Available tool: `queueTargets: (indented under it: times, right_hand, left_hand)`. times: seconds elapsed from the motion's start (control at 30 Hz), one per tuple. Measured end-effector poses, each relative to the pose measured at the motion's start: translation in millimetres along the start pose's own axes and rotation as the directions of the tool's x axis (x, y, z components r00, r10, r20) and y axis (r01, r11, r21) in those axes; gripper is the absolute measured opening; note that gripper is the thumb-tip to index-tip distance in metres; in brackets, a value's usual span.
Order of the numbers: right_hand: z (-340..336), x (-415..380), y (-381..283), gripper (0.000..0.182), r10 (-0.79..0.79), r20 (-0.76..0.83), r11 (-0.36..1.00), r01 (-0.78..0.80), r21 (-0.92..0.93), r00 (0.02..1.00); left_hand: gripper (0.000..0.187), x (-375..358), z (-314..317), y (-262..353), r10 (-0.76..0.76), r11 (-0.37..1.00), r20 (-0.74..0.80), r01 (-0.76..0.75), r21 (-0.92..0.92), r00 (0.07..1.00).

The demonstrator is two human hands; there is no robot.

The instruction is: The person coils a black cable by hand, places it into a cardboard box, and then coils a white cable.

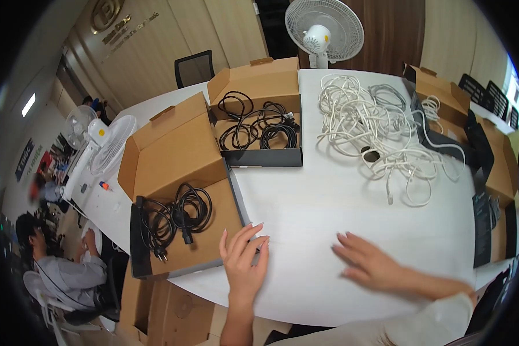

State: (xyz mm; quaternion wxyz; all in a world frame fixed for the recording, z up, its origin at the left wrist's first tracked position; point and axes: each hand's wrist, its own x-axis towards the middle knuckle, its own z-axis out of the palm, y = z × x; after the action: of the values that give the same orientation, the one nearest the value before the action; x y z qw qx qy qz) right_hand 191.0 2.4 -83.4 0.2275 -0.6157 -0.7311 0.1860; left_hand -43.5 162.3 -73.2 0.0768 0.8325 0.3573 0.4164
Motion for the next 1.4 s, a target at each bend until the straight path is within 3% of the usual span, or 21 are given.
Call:
queueTargets:
  times: [0.1,0.3,0.53,0.7,0.8,0.9,1.0,1.13,1.17,1.23,1.27,1.3,1.37,1.4]
  right_hand:
    - [-1.8,-26.4,-10.3,0.051,0.017,-0.003,0.977,-0.017,-0.211,1.0]
    - [-6.9,-40.8,-3.4,0.05,0.084,0.056,0.976,-0.071,-0.205,0.995]
    - [-8.9,-44.9,-3.8,0.048,0.075,0.045,0.978,-0.065,-0.197,0.996]
    - [-11.2,-43.1,-4.5,0.047,0.061,0.033,0.979,-0.054,-0.198,0.998]
    - [-15.3,-39.2,0.4,0.047,0.01,0.011,0.988,-0.008,-0.154,1.0]
    - [-25.3,-29.4,-1.2,0.047,0.041,0.017,0.993,-0.043,0.11,0.999]
    - [-46.5,15.6,-3.4,0.049,-0.052,-0.029,0.98,0.056,0.191,0.998]
    - [-79.8,138.8,12.9,0.049,-0.17,-0.196,0.985,0.169,-0.023,0.966]
    - [-81.4,183.3,26.4,0.049,-0.302,-0.304,0.953,0.272,-0.136,0.904]
    - [-91.6,267.5,36.7,0.05,-0.273,-0.365,0.961,0.239,-0.135,0.89]
    - [-96.6,316.6,49.4,0.052,-0.197,-0.291,0.98,0.191,-0.047,0.936]
    - [-92.7,354.1,59.1,0.058,-0.188,-0.376,0.982,0.166,-0.09,0.908]
    - [-87.3,421.3,70.0,0.073,-0.007,-0.444,0.999,-0.016,-0.048,0.896]
    - [-83.0,443.9,74.0,0.078,0.026,-0.412,1.0,-0.029,-0.002,0.911]
  left_hand:
    - [0.006,-1.3,-0.3,0.7,-0.019,1.0,0.002,0.02,-0.02,1.0]
    - [0.005,4.7,3.8,0.5,0.02,0.998,-0.099,-0.026,-0.062,0.995]
    - [0.006,3.5,7.6,-2.4,0.001,0.99,-0.107,-0.016,-0.138,0.994]
    - [0.004,3.9,7.1,-0.5,0.044,0.996,-0.088,-0.051,-0.075,0.995]
    - [0.005,2.6,7.0,0.0,0.016,0.997,-0.082,-0.021,-0.071,0.997]
    - [0.004,1.4,3.7,0.1,-0.006,0.996,-0.053,0.001,-0.088,0.999]
    - [0.003,0.8,-0.7,3.2,-0.024,0.996,-0.005,0.023,-0.083,1.0]
    - [0.004,-0.2,-4.7,4.4,-0.018,0.998,0.047,0.021,-0.063,0.999]
    - [0.004,-0.1,-6.2,4.0,-0.016,0.998,0.056,0.019,-0.06,0.998]
    - [0.006,-2.6,-7.3,-0.7,-0.003,0.999,0.082,0.007,-0.05,0.997]
    - [0.006,-3.5,-8.6,-2.2,-0.004,0.999,0.091,0.008,-0.052,0.996]
    - [0.006,-3.7,-10.3,-2.7,-0.005,0.998,0.097,0.011,-0.055,0.995]
    - [0.006,-2.8,-10.3,-3.2,-0.023,0.994,0.094,0.032,-0.101,0.995]
    - [0.006,-3.1,-11.2,-3.7,-0.023,0.993,0.099,0.034,-0.111,0.995]
